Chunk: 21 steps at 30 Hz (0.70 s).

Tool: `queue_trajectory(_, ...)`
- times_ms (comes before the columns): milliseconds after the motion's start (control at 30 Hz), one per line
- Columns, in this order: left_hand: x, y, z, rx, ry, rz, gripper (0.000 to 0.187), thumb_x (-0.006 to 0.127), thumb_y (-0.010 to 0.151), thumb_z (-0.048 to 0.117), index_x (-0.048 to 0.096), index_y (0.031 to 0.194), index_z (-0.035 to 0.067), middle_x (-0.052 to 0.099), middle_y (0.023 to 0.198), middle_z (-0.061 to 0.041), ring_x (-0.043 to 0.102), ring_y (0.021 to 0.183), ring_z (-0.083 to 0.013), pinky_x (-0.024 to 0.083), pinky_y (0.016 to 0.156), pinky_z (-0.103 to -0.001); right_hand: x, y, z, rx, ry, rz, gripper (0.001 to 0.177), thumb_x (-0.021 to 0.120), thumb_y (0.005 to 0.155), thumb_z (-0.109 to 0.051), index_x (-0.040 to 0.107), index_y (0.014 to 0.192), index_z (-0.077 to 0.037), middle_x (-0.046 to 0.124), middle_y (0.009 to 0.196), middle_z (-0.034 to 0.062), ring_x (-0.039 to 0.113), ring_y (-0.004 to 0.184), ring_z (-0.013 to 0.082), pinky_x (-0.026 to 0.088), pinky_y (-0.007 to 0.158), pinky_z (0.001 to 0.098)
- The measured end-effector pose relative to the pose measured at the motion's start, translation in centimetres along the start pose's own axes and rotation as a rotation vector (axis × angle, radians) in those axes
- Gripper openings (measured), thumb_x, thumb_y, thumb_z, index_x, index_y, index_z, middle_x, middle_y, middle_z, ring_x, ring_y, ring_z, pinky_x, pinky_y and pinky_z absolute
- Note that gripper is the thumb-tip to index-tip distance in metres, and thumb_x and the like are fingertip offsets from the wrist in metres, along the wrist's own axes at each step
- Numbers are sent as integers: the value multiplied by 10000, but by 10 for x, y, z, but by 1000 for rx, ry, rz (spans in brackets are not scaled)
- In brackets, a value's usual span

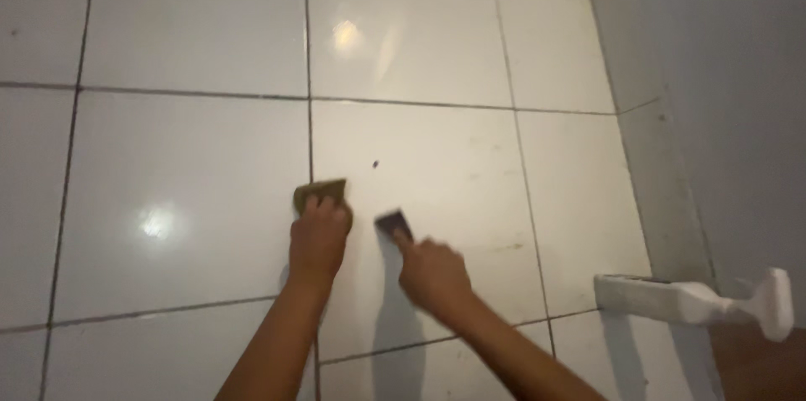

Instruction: The person scrapes white floor tiles using a putty knife and a sponge, then pours liquid from a container into a spray bottle.

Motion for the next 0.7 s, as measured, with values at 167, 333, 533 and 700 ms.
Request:
queue_trajectory(167,4,0,2,-48,-14,-45,56,700,827,27,720,777,42,685,948,-101,654,1006,-296,626,667,-405,-55,61,-15,96,136,37,506,485,894,-70,625,1371,-167,757,1051,179,757,947,341,603,851,457)
queue_trajectory(333,-2,7,3,-30,54,-84,74,711,785,-36,720,803,35,685,956,-112,661,987,-283,633,646,-375,-46,39,-15,92,112,45,529,499,862,-68,629,1361,-185,731,1072,186,727,966,364,580,852,476)
queue_trajectory(533,-4,5,6,-49,-13,-98,81,719,781,-52,712,780,29,683,933,-117,660,976,-288,627,662,-383,-43,40,-9,66,81,83,578,512,866,-93,584,1427,-211,729,1029,190,725,920,376,588,811,486)
queue_trajectory(700,0,8,7,-28,36,-63,79,729,760,-48,716,794,22,686,932,-118,665,968,-292,632,687,-378,-27,23,-7,108,47,-9,631,516,853,-69,529,1463,-231,709,988,200,722,892,366,594,777,488)
Point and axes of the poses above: each hand's wrist, its own y-axis towards the middle knuckle, its own x-axis out of the palm, z = x × y, the point moved 2 cm from there along y, towards the middle knuckle
